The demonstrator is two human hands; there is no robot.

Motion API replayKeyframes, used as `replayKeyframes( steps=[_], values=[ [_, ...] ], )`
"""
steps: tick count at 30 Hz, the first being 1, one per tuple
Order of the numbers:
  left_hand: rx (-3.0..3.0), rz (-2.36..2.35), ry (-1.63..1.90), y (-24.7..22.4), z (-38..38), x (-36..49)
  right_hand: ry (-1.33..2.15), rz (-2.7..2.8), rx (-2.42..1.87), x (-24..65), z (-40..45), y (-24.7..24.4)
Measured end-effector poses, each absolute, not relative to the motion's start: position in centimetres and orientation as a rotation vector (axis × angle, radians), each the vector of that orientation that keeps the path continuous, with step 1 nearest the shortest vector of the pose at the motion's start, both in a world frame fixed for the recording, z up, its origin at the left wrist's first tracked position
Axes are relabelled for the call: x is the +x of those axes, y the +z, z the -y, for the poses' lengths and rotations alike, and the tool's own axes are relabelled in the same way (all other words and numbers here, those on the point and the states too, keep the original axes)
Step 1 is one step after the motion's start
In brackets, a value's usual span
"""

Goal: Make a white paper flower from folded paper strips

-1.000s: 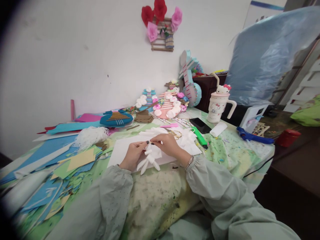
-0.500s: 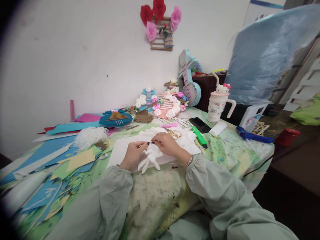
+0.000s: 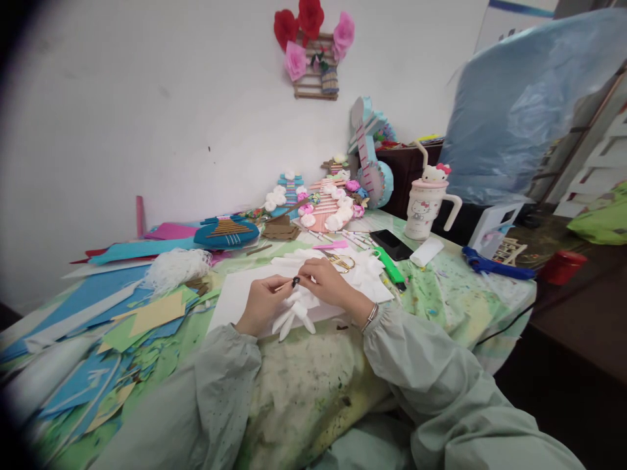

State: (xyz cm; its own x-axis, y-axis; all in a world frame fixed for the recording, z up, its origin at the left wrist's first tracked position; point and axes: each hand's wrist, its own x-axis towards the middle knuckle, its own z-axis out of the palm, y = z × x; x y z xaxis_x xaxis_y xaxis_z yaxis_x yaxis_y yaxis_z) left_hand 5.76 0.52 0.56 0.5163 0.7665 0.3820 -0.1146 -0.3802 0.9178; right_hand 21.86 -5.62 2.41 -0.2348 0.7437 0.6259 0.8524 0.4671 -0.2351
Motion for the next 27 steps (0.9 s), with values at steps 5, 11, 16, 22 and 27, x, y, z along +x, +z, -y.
replayKeyframes(
  steps=[5, 11, 16, 22, 27],
  values=[
    [1.767, -0.537, 1.051, 0.64, -0.34, 5.71, -0.176, 2.001, -1.339, 22.00, 5.40, 2.29],
    [1.739, -0.512, 1.037, 0.46, -0.37, 5.71, -0.169, 1.973, -1.374, 22.03, 5.37, 2.22],
    [1.723, -0.544, 1.022, 0.32, -0.42, 5.84, -0.186, 1.958, -1.390, 21.96, 5.37, 2.21],
    [1.752, -0.571, 1.016, 0.61, -0.12, 5.74, -0.133, 1.933, -1.358, 21.94, 5.32, 2.01],
    [1.784, -0.536, 1.004, 0.93, 0.05, 5.64, -0.137, 1.927, -1.352, 21.94, 5.31, 1.85]
  ],
)
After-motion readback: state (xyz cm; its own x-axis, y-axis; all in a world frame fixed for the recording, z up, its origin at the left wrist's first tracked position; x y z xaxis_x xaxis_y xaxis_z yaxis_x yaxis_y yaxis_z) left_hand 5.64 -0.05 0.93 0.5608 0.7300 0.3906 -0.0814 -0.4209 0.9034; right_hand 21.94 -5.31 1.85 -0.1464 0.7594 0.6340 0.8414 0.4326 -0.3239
